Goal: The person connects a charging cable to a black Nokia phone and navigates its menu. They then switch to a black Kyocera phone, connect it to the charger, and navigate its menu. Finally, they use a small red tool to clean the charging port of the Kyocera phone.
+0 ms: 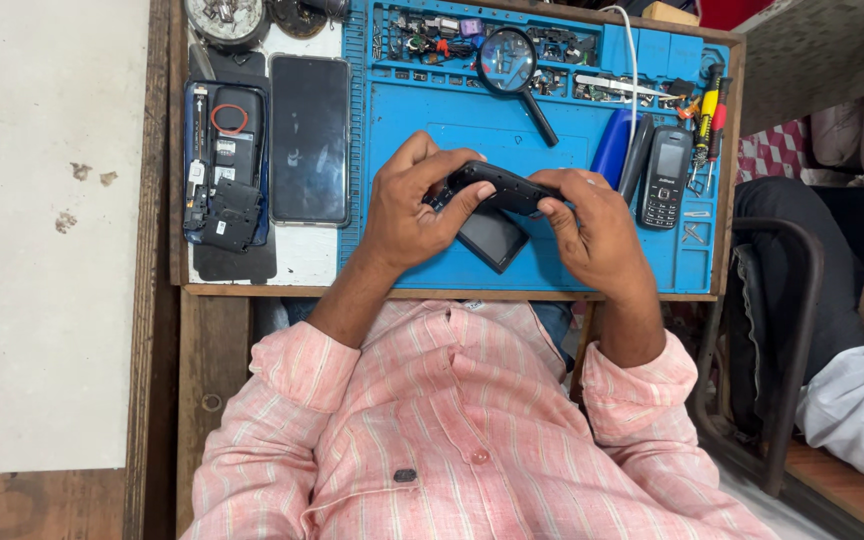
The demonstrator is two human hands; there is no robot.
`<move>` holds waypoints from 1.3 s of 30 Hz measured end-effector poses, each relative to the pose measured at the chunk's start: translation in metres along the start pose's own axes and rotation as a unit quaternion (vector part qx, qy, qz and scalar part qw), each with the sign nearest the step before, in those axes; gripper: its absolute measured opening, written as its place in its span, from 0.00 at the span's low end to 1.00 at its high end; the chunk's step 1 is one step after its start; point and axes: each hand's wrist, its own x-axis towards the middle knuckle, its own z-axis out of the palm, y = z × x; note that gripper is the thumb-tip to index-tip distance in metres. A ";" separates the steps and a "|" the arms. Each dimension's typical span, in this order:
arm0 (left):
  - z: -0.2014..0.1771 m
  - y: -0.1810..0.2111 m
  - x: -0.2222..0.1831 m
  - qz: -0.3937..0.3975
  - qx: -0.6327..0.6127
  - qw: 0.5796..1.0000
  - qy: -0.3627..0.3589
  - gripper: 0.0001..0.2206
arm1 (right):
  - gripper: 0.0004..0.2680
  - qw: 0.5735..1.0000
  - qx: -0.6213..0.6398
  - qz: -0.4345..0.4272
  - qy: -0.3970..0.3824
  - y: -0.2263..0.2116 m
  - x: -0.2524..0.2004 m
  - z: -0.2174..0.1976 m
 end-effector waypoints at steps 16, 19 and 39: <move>0.008 -0.018 -0.004 -0.101 -0.146 0.984 -0.011 0.12 | 0.09 0.999 -0.042 0.002 0.019 0.006 -0.001 0.006; 0.009 -0.022 -0.003 -0.113 -0.143 0.983 0.001 0.13 | 0.16 0.999 -0.051 0.006 0.002 0.006 -0.003 0.005; 0.013 -0.040 -0.003 -0.178 -0.188 0.964 0.063 0.15 | 0.21 0.992 -0.114 -0.018 0.057 0.008 -0.010 0.004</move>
